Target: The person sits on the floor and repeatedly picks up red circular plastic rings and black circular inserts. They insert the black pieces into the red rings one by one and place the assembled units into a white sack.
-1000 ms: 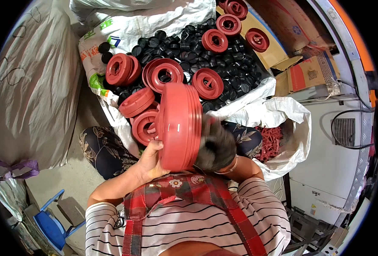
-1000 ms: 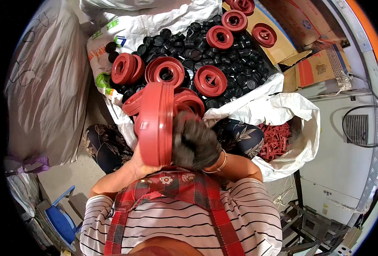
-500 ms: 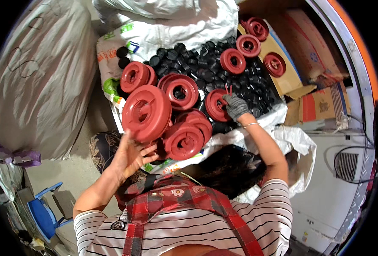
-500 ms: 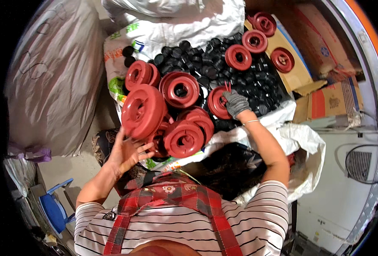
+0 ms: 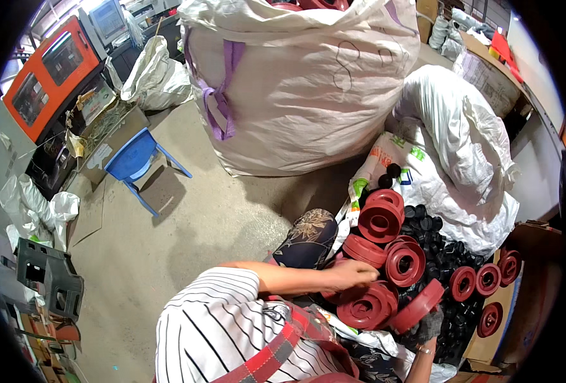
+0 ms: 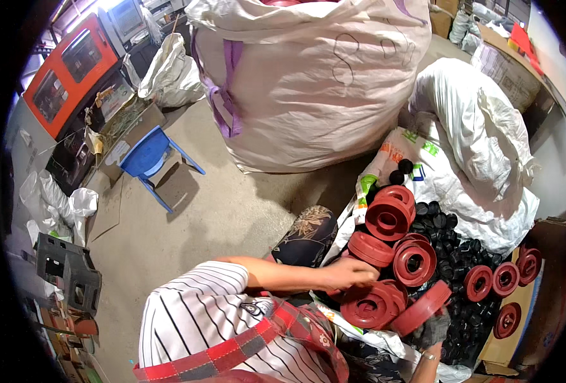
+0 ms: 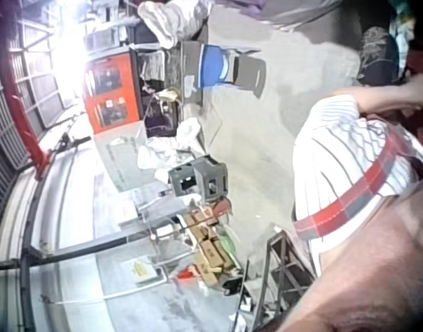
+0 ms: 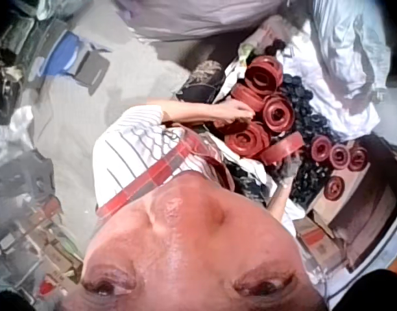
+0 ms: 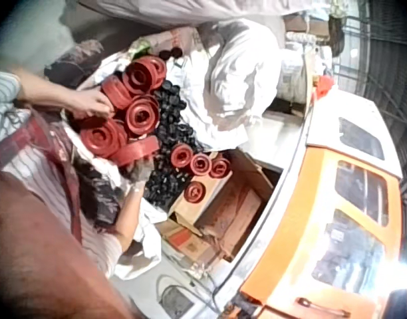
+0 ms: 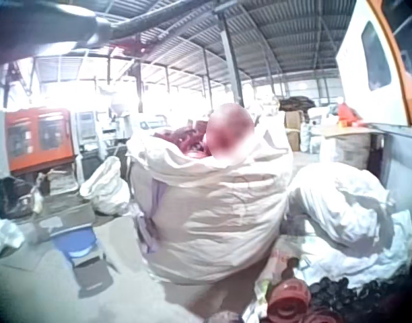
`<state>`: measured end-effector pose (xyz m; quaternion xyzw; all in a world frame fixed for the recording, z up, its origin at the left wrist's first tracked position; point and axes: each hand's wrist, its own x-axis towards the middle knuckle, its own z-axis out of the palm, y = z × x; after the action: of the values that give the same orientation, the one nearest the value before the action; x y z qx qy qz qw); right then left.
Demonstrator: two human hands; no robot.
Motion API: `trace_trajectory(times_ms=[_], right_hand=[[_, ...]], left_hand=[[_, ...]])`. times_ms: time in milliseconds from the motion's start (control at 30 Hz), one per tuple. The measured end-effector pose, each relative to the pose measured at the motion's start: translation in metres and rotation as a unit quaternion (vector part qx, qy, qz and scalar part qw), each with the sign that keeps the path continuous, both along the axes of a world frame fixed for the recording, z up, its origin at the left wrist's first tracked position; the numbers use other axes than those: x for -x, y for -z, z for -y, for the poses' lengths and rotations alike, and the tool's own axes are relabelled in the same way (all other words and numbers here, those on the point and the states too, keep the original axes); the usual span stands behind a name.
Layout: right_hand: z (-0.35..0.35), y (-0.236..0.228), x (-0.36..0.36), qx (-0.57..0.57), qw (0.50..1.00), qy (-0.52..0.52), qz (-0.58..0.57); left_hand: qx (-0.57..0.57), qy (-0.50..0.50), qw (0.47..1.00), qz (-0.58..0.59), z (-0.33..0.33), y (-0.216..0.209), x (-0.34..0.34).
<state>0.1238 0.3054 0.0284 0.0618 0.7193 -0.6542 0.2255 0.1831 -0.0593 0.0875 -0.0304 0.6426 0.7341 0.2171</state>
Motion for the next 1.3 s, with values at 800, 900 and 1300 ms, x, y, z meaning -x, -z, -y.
trace_trajectory(times_ms=[800,900,1300], right_hand=[[-0.135,-0.036,-0.35,-0.704,0.695,0.147,-0.009],[-0.124,-0.056,-0.343,-0.625,0.734,0.261,-0.052],[0.148,-0.043,-0.192,-0.404,0.797,-0.159,-0.42]], left_hand=[[-0.123,0.459,0.879,-0.031,0.042,-0.033,-0.096],[0.047,0.487,0.827,-0.278,0.025,-0.037,-0.096],[0.035,0.075,0.995,-0.058,0.087,-0.039,-0.055]])
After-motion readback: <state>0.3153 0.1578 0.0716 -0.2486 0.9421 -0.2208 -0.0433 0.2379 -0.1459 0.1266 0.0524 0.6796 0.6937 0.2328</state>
